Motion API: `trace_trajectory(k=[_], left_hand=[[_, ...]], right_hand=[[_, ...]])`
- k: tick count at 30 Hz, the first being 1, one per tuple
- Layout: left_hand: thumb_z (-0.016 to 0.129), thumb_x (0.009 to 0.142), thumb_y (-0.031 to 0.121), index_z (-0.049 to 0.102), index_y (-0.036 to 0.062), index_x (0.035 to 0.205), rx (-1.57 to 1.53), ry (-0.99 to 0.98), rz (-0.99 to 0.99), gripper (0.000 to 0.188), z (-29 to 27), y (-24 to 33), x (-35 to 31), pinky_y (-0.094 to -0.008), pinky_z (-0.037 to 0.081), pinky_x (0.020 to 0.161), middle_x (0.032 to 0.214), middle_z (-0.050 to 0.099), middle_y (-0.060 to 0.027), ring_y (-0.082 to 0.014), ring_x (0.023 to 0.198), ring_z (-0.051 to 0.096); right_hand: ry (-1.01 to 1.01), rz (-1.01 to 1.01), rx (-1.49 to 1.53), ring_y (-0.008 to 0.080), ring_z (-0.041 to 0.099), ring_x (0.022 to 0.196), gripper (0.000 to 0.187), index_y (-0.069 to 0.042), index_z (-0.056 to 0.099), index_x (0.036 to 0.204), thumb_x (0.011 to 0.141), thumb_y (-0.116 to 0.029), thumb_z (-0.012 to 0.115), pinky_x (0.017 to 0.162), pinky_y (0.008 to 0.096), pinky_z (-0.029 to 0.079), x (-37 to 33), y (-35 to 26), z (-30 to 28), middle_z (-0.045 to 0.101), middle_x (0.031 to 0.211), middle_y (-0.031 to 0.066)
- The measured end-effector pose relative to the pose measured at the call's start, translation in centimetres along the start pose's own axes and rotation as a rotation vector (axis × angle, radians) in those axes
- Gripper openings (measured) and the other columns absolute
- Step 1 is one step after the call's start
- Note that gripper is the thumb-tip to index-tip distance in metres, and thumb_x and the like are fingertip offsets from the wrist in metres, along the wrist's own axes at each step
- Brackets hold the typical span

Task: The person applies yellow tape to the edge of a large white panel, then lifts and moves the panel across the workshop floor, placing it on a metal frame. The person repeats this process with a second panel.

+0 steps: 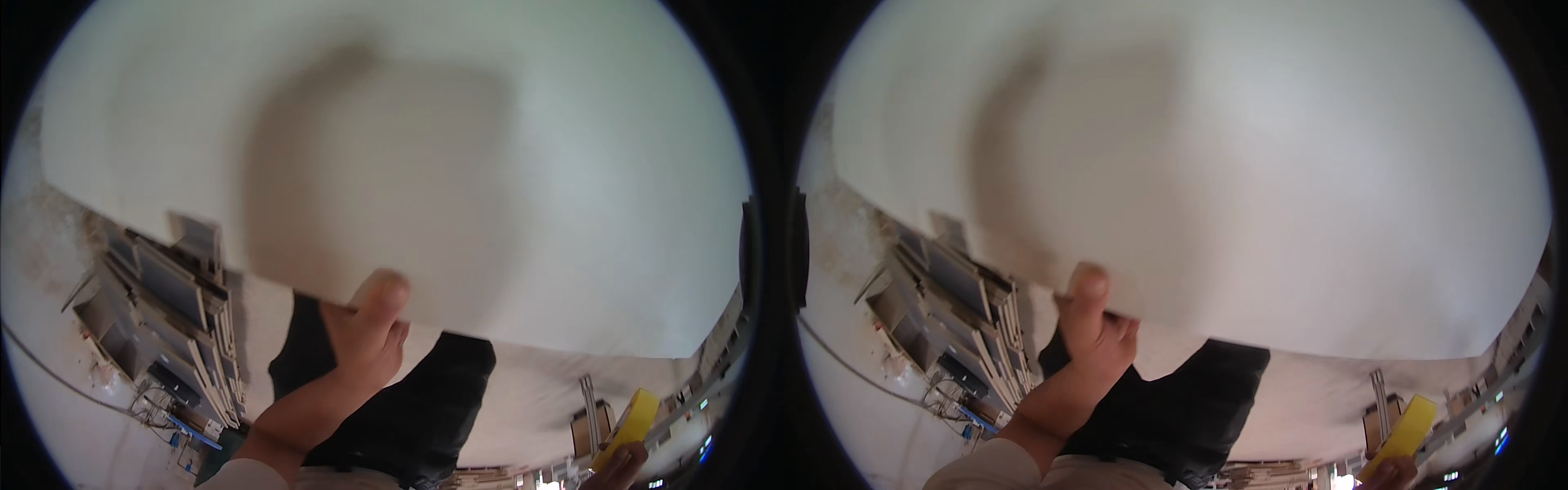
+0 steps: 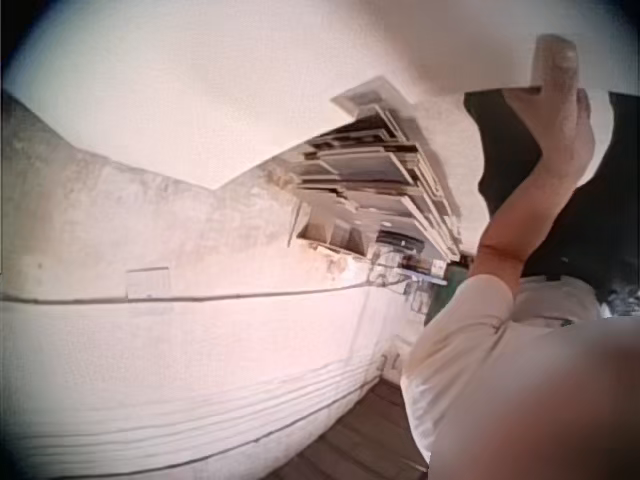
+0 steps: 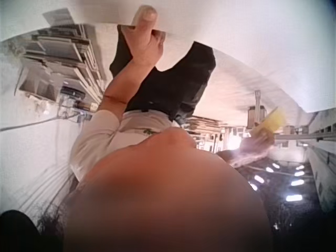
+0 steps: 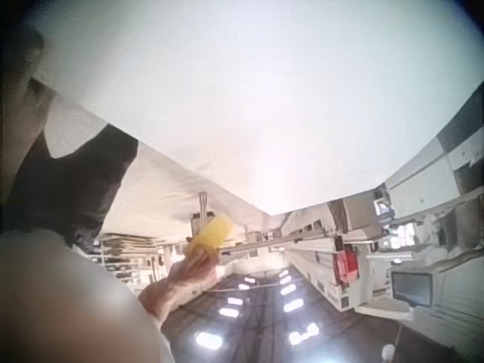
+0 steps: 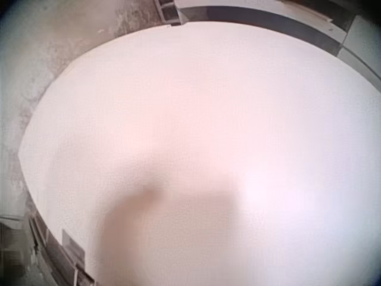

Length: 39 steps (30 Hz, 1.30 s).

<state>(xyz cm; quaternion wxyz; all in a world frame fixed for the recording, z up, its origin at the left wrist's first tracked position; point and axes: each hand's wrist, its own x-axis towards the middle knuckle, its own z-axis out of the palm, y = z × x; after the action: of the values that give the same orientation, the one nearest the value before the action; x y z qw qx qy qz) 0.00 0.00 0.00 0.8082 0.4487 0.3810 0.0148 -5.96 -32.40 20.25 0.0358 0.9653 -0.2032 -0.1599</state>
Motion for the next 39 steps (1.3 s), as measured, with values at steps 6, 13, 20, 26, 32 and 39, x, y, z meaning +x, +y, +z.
trace_trajectory(k=[6, 13, 20, 26, 32, 39], left_hand=[[0.078, 0.091, 0.034, 0.062, 0.0062, 0.087, 0.051, 0.186, 0.046, 0.032, 6.9, -4.9, -2.4, -0.0256, 0.036, 0.045, 0.074, 0.059, 0.0008, -0.0087, 0.049, 0.046], [0.066, 0.096, 0.055, 0.064, 0.0096, 0.087, 0.16, 0.289, -0.119, 0.046, 6.4, -4.4, -4.5, -0.0248, 0.026, 0.045, 0.072, 0.057, 0.0014, -0.0065, 0.048, 0.036], [0.068, 0.093, 0.058, 0.056, 0.0112, 0.073, 0.043, 0.616, 0.063, 0.053, 1.7, 2.8, 2.0, -0.03, 0.025, 0.038, 0.059, 0.046, 0.0026, -0.0103, 0.043, 0.037], [0.077, 0.09, 0.048, 0.068, -0.0051, 0.095, 0.153, 0.449, -0.017, 0.054, 6.1, -2.9, -1.8, -0.0337, 0.048, 0.063, 0.075, 0.065, -0.0063, -0.0158, 0.069, 0.06], [0.07, 0.09, 0.061, 0.067, 0.004, 0.083, 0.311, 0.475, 0.017, 0.057, 0.7, 3.5, 0.3, -0.0302, 0.033, 0.044, 0.071, 0.054, -0.0007, -0.0102, 0.051, 0.043], [0.071, 0.087, 0.064, 0.061, 0.0096, 0.079, 0.384, 0.596, 0.087, 0.056, -9.2, 6.4, 6.3, -0.0268, 0.025, 0.041, 0.067, 0.05, 0.0022, -0.0066, 0.051, 0.039]], right_hand=[[0.147, -0.103, 0.202, 0.018, 0.07, 0.075, 0.039, -0.006, 0.063, 0.1, 0.106, -0.044, 0.056, 0.055, 0.0319, 0.057, 1.2, 7.8, -0.5, 0.066, 0.082, 0.0108], [0.025, -0.132, 0.687, 0.0199, 0.07, 0.073, 0.043, -0.001, 0.059, 0.103, 0.104, -0.044, 0.06, 0.057, 0.0313, 0.057, 2.8, 14.6, -2.8, 0.066, 0.085, 0.0126], [-0.136, -0.108, 0.641, 0.0243, 0.069, 0.077, 0.047, -0.001, 0.062, 0.109, 0.103, -0.047, 0.061, 0.067, 0.0351, 0.055, 4.2, 15.0, -6.2, 0.071, 0.09, 0.0155], [-0.152, -0.232, 0.69, 0.0236, 0.068, 0.075, 0.046, 0.002, 0.06, 0.106, 0.104, -0.043, 0.061, 0.066, 0.0351, 0.054, 6.5, 11.1, -8.0, 0.068, 0.085, 0.0162], [-0.165, -0.339, 0.631, 0.0232, 0.067, 0.074, 0.044, 0.004, 0.059, 0.105, 0.105, -0.04, 0.06, 0.064, 0.0342, 0.054, 9.3, 5.2, -10.4, 0.067, 0.084, 0.0162], [-0.296, -0.33, 0.648, 0.0279, 0.068, 0.077, 0.049, 0.003, 0.061, 0.107, 0.102, -0.045, 0.063, 0.066, 0.0375, 0.057, 11.4, 1.9, -11.4, 0.069, 0.09, 0.0189]])
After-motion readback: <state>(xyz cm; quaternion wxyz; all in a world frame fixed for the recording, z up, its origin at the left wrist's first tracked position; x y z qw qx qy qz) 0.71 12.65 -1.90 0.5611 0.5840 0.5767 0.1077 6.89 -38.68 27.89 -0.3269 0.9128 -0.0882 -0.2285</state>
